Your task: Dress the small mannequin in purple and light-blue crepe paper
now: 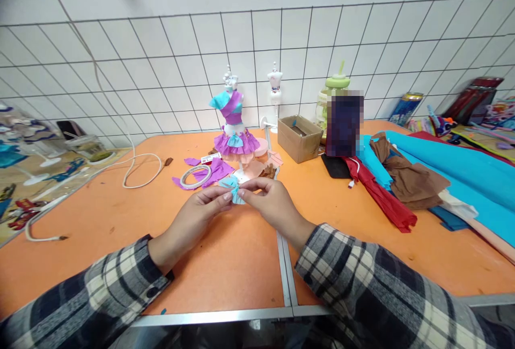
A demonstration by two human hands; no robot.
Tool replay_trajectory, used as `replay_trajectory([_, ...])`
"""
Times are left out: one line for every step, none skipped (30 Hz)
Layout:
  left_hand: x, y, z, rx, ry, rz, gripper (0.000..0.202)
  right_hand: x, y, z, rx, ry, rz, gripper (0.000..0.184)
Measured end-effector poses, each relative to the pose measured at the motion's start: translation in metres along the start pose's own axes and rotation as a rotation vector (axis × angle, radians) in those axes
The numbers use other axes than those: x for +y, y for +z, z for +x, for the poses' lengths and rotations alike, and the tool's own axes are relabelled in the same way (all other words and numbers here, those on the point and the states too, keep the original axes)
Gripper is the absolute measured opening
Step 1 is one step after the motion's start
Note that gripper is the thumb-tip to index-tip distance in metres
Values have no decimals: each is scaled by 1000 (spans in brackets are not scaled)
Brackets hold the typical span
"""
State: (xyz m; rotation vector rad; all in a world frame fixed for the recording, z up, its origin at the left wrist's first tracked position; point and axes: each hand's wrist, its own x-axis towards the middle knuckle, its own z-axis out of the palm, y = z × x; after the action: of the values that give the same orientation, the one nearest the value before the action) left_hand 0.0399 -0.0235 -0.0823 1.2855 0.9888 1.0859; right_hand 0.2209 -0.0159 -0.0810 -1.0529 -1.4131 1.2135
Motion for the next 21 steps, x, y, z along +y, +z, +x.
replay_trajectory([1,0,0,-6,0,2,20,1,1,0,-1,-10,10,28])
replay_trajectory([1,1,0,-14,0,7,21,3,2,0,-3,-22,17,27])
replay_trajectory([2,1,-1,-23,0,13,21,4,2,0,-4,-35,22,26])
replay_trajectory([3,2,-2,-26,1,19,23,4,1,1,-4,-54,21,25])
replay_trajectory([3,2,-3,-17,9,28,26,3,-1,3,-4,-76,10,24])
replay_trajectory([3,2,-5,12,28,40,30,0,-4,6,-3,-105,-9,23])
replay_trajectory([3,2,-6,61,58,56,33,-4,-9,11,-1,-140,-32,23])
replay_trajectory([3,1,-7,127,99,78,36,-11,-15,17,4,-177,-69,22])
replay_trajectory([3,0,-7,204,155,107,36,-19,-22,26,9,-208,-91,22])
replay_trajectory([4,-3,-5,280,223,137,35,-27,-30,35,31,-230,-101,22])
replay_trajectory([6,-7,-1,345,297,166,34,-37,-37,45,43,-249,-126,22])
replay_trajectory([11,-11,6,396,374,194,36,-46,-44,56,30,-264,-139,22])
replay_trajectory([18,-16,15,430,446,215,40,-54,-49,67,3,-269,-164,21])
replay_trajectory([28,-20,25,449,498,237,47,-60,-53,77,2,-283,-201,20])
replay_trajectory([41,-25,37,455,533,265,53,-65,-55,87,-12,-286,-239,20])
replay_trajectory([55,-28,48,425,530,279,55,-67,-56,95,-14,-291,-263,19])
replay_trajectory([70,-31,59,370,491,299,56,-68,-56,103,-17,-293,-282,18])
replay_trajectory([83,-32,69,308,445,314,57,-67,-56,110,-30,-290,-297,16])
replay_trajectory([94,-32,76,241,403,321,59,-64,-55,115,-49,-286,-311,16])
replay_trajectory([103,-31,82,204,382,322,59,-62,-54,120,-70,-283,-326,16])
replay_trajectory([108,-29,86,155,377,347,59,-59,-54,124,-88,-278,-344,16])
